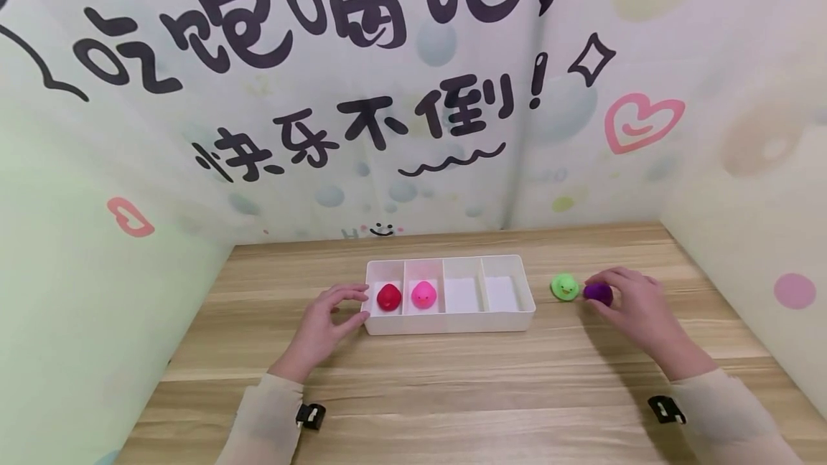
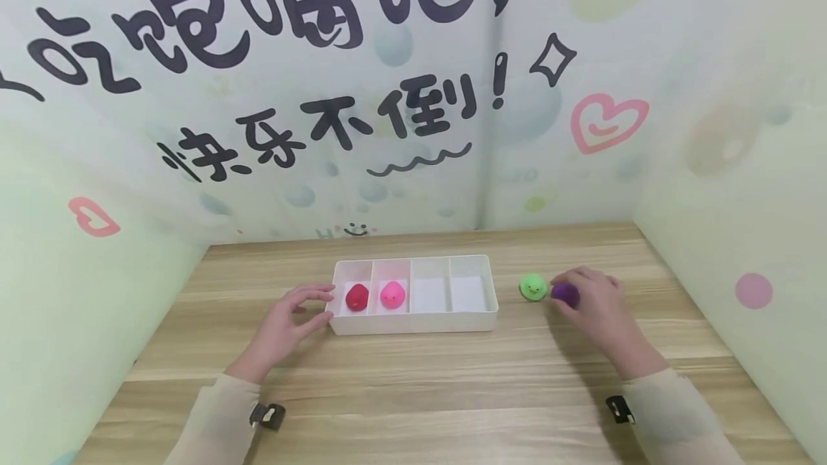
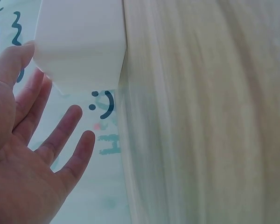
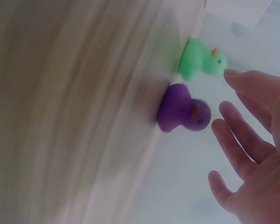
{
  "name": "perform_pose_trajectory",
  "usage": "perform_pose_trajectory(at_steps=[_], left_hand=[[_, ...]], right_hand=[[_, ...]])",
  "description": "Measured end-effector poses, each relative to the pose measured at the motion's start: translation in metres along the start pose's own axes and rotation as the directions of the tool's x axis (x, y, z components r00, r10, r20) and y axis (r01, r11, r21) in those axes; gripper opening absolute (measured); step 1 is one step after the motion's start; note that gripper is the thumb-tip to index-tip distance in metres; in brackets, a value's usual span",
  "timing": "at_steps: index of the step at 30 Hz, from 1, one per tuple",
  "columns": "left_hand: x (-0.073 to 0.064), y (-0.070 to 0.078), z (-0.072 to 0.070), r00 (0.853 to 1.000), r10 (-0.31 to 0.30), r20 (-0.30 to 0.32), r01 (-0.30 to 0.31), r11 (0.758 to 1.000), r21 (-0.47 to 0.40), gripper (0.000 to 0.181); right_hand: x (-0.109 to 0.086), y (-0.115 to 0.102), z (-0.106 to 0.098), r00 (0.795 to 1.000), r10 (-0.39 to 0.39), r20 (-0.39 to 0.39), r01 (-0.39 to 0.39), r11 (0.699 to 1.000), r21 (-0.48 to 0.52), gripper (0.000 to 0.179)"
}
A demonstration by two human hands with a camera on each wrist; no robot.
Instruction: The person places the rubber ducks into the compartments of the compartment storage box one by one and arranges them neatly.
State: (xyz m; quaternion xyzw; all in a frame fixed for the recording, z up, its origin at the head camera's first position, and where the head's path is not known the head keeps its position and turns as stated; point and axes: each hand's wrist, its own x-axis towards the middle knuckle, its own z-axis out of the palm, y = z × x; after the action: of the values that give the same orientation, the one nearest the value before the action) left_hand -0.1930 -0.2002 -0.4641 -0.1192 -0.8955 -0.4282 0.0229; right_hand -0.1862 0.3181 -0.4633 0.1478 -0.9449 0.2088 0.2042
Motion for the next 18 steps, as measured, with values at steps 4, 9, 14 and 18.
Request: perform_pose_trajectory(at_steps=[4, 9, 14, 18], left_hand=[[0.000, 0.000, 0.000, 1.000, 0.008, -0.003, -0.008, 1.000, -0.002, 0.026], [0.000, 0.000, 0.000, 1.000, 0.006, 0.003, -0.006, 1.000, -0.002, 0.028], [0.001, -0.002, 0.000, 1.000, 0.004, 0.002, -0.004, 1.000, 0.003, 0.028], [0.000, -0.002, 0.000, 1.000, 0.004, 0.000, -0.004, 1.000, 0.006, 0.028]], right_hand=[[-0.002, 0.006, -0.001, 1.000, 0.012, 0.008, -0.012, 1.000, -0.002, 0.031], [-0.005, 0.016, 0.000, 1.000, 0.029, 0.010, -0.029, 1.000, -0.010, 0.031], [-0.006, 0.023, 0.000, 1.000, 0.030, 0.009, -0.029, 0.999, -0.024, 0.034], [-0.005, 0.026, 0.000, 0.999, 0.037, 0.017, -0.037, 0.999, -0.028, 0.036]])
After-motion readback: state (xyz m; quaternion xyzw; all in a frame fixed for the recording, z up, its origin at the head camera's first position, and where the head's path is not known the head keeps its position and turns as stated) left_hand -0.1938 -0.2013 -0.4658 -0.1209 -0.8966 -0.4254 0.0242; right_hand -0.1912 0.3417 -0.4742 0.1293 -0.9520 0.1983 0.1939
